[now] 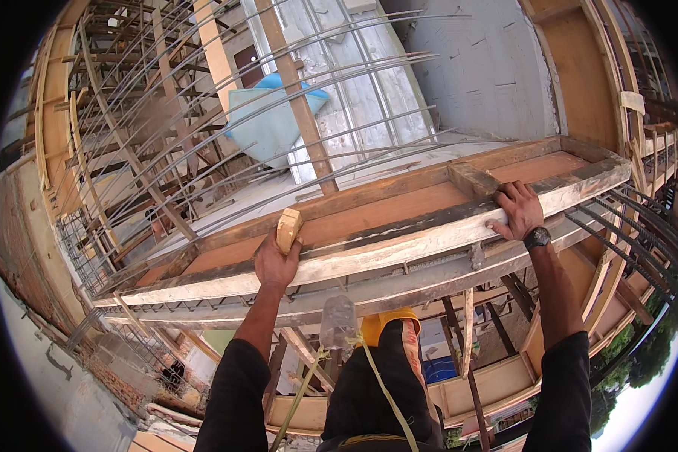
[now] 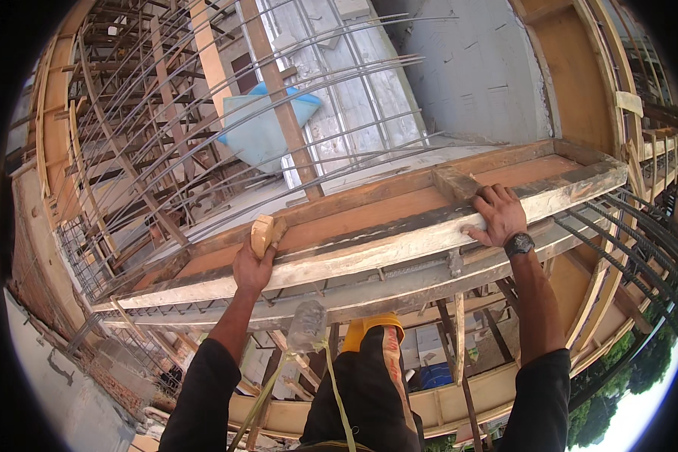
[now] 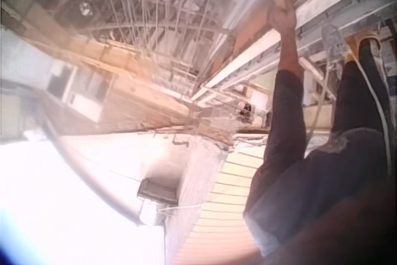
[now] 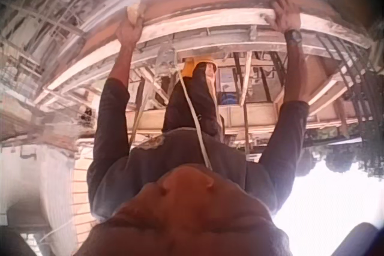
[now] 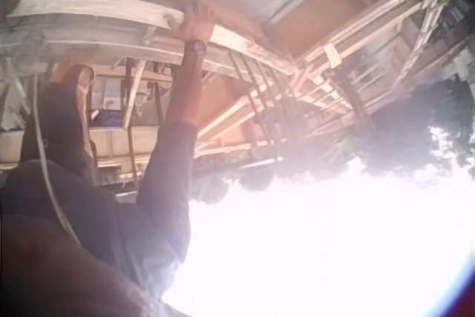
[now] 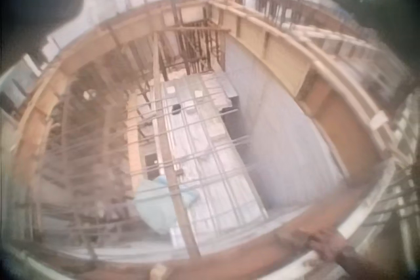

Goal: The person walks along the top of a building frame while carrying wooden pieces, then positions a wooden plank along the top of a beam and secures it using a hammer to drive nails.

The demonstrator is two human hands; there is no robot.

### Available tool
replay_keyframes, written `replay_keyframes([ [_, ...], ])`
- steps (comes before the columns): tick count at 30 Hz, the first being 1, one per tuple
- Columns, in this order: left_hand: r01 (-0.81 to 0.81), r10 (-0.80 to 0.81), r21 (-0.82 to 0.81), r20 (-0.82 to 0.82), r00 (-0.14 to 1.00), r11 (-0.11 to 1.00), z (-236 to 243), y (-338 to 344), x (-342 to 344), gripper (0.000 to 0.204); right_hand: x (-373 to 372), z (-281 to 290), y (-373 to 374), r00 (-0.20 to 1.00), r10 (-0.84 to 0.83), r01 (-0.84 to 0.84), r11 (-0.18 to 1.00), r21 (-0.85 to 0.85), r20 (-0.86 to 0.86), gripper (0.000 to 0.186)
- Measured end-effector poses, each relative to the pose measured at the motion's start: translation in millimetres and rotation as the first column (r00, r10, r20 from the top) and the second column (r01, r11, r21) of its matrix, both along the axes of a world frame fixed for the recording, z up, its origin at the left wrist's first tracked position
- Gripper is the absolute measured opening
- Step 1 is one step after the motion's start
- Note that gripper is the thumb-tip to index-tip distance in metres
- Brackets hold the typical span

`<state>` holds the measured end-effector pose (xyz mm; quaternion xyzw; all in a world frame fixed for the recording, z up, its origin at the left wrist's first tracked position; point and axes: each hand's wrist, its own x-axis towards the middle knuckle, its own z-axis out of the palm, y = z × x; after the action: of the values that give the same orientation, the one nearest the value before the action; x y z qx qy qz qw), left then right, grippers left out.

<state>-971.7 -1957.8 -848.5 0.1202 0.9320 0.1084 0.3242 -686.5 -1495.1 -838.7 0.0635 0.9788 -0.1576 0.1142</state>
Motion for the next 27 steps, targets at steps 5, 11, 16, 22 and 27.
replay_keyframes([
  [5,0.016,-0.016,0.015,-0.009,1.0,1.0,-3.8,-2.3,1.7,0.041,6.5,-0.7,-0.2,0.999,-0.039,0.039,0.999,0.011,0.005,0.057],
  [11,-0.009,0.012,0.063,-0.042,0.999,0.998,-3.3,-3.9,2.7,0.04,8.9,-1.3,-3.1,0.996,-0.086,0.085,0.996,0.04,0.011,0.061],
  [16,-0.011,0.02,0.084,-0.106,0.994,0.996,-14.8,-8.7,13.4,0.041,19.5,-1.2,0.1,0.992,-0.124,0.124,0.991,0.05,0.009,0.059],
  [22,-0.184,0.196,0.13,-0.089,0.977,0.974,1.7,-8.9,13.1,0.048,2.5,-7.5,4.4,0.995,-0.081,0.08,0.997,-0.009,-0.066,0.054],
  [27,-0.026,0.042,0.108,-0.151,0.988,0.994,-3.9,-2.1,9.9,0.049,14.0,-7.2,7.6,0.993,-0.103,0.1,0.993,-0.057,-0.055,0.056],
])
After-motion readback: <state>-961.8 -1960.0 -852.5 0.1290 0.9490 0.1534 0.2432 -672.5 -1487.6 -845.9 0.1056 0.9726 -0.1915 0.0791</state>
